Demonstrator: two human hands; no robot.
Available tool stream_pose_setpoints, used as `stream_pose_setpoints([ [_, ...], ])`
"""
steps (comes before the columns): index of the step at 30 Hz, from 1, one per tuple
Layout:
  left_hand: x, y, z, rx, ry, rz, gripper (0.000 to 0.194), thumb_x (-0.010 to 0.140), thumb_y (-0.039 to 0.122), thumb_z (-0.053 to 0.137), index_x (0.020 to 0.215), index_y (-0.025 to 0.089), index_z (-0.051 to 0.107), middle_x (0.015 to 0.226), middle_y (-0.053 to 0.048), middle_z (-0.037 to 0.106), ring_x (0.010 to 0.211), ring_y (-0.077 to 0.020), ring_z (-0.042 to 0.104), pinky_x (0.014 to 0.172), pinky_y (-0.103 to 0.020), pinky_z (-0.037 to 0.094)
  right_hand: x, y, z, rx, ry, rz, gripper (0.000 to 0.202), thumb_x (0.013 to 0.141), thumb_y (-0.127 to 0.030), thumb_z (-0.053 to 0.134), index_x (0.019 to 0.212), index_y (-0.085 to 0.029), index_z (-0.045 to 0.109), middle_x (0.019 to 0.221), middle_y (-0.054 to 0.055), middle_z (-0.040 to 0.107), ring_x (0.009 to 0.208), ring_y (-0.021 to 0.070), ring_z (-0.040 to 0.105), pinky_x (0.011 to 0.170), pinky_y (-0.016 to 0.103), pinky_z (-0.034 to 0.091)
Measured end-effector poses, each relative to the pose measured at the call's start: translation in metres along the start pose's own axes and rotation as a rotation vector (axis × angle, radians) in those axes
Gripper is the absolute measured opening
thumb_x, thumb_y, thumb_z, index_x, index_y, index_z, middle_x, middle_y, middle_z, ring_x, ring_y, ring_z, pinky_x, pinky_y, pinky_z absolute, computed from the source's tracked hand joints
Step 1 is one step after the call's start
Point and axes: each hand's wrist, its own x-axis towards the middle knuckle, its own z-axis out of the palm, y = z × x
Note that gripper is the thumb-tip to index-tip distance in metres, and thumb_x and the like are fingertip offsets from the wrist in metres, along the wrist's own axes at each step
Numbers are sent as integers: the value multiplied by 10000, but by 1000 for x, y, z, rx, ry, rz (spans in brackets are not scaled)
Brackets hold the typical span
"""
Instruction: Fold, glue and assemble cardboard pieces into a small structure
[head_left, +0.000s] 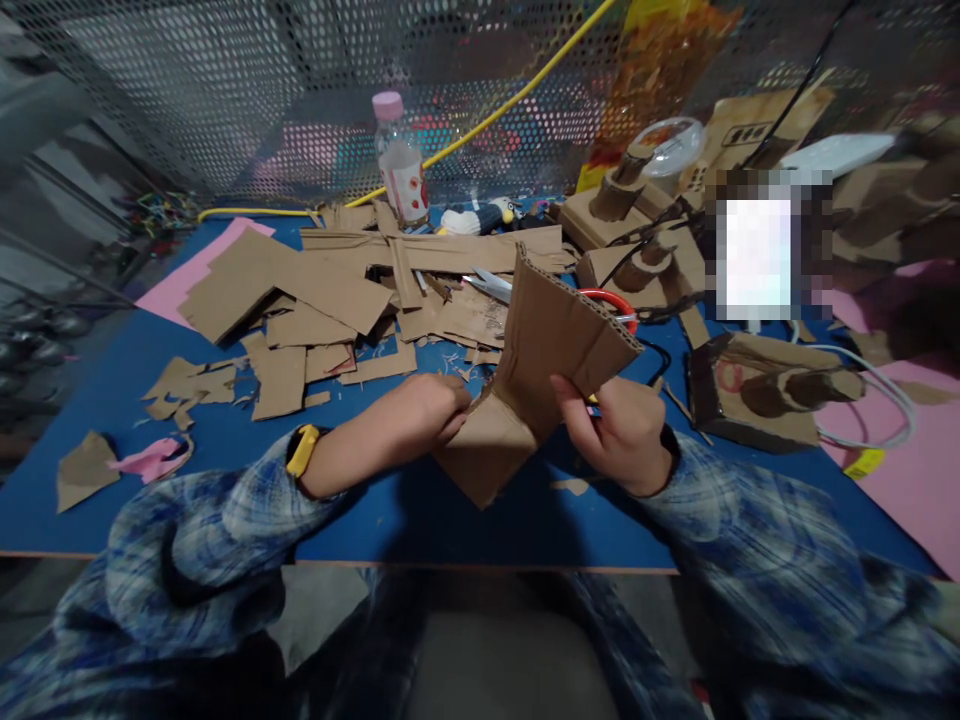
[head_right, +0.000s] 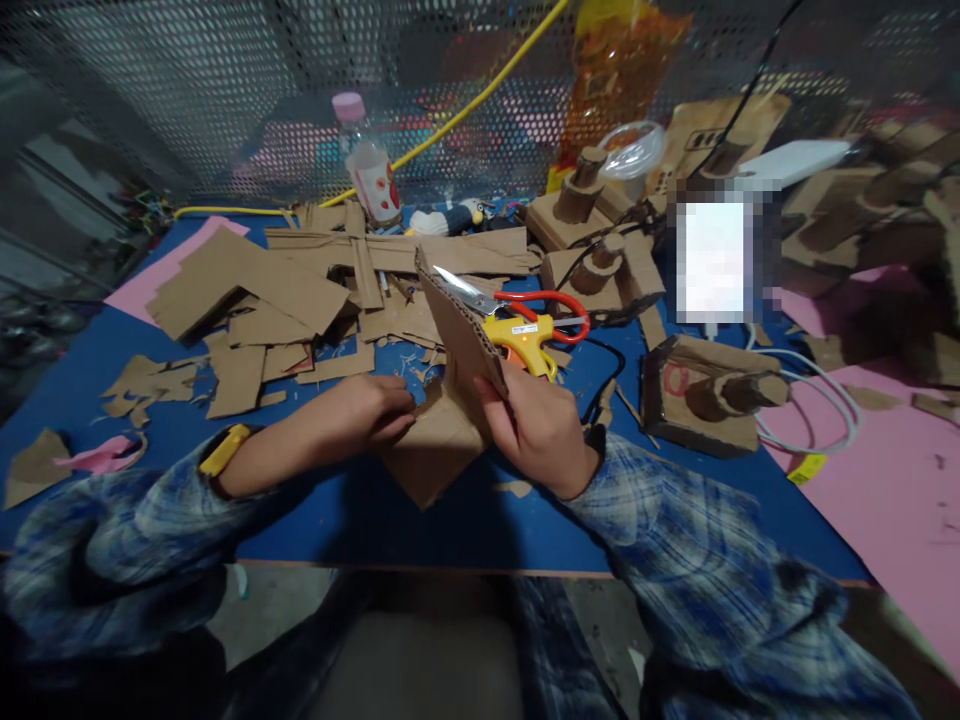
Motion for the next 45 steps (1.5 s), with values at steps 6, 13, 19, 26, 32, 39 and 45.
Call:
stream_pose_setpoints([
  [6, -22, 3, 18, -53, 137, -144, 155, 883, 249, 509, 926, 151, 621, 862, -74, 638, 808, -176, 598, 700, -264, 458, -2, 0, 1, -38, 8, 39, 110, 906, -214, 494, 818, -165, 537, 525, -18, 518, 451, 116, 483, 440, 259, 312],
  [13, -23, 5, 29, -112, 229, -179, 199, 869, 176, 470, 790, 152, 651, 763, -61, 642, 735, -164, 595, 662, -249, 448, 0, -1, 1, -17, 1, 10, 98, 921, -199, 476, 906, -157, 564, 590, 12, 601, 494, 125, 545, 453, 263, 365],
  [19, -18, 5, 22, 6, 107, -168, 214, 839, 131, 458, 828, 135, 672, 799, -75, 643, 724, -160, 600, 632, -243, 443, 0, -1, 2, 43, -10, 9, 87, 920, -172, 469, 936, -159, 553, 625, 23, 624, 531, 132, 573, 459, 264, 378],
  [26, -24, 5, 18, 3, 83, -191, 225, 897, 221, 446, 900, 154, 661, 835, -84, 652, 788, -183, 617, 720, -277, 477, 2, -1, 0, 45, 6, 21, 94, 916, -182, 483, 836, -168, 530, 566, 0, 574, 475, 111, 515, 445, 258, 326],
  [32, -38, -40, 7, 220, 264, -257, 434, 941, 354, 355, 1294, 139, 486, 1291, -169, 502, 1163, -302, 486, 940, -432, 439, -1, 1, 3, 9, 25, 118, 180, 913, -214, 498, 737, -184, 474, 519, -30, 497, 445, 92, 451, 439, 250, 271],
  [39, -42, -100, 36, 338, 301, -315, 400, 924, 376, 370, 1153, 140, 598, 1276, -172, 533, 1309, -355, 345, 1016, -526, 370, -3, -1, 5, 29, 34, 246, 215, 889, -206, 507, 688, -201, 430, 516, -50, 454, 433, 86, 423, 441, 233, 270],
  [45, -40, -85, 21, 397, 387, -358, 286, 879, 382, 468, 941, 148, 620, 1035, -158, 612, 1115, -332, 495, 913, -473, 405, -6, -2, 8, 57, 63, 493, 169, 887, -249, 494, 727, -200, 467, 553, -37, 486, 454, 109, 458, 457, 229, 336],
])
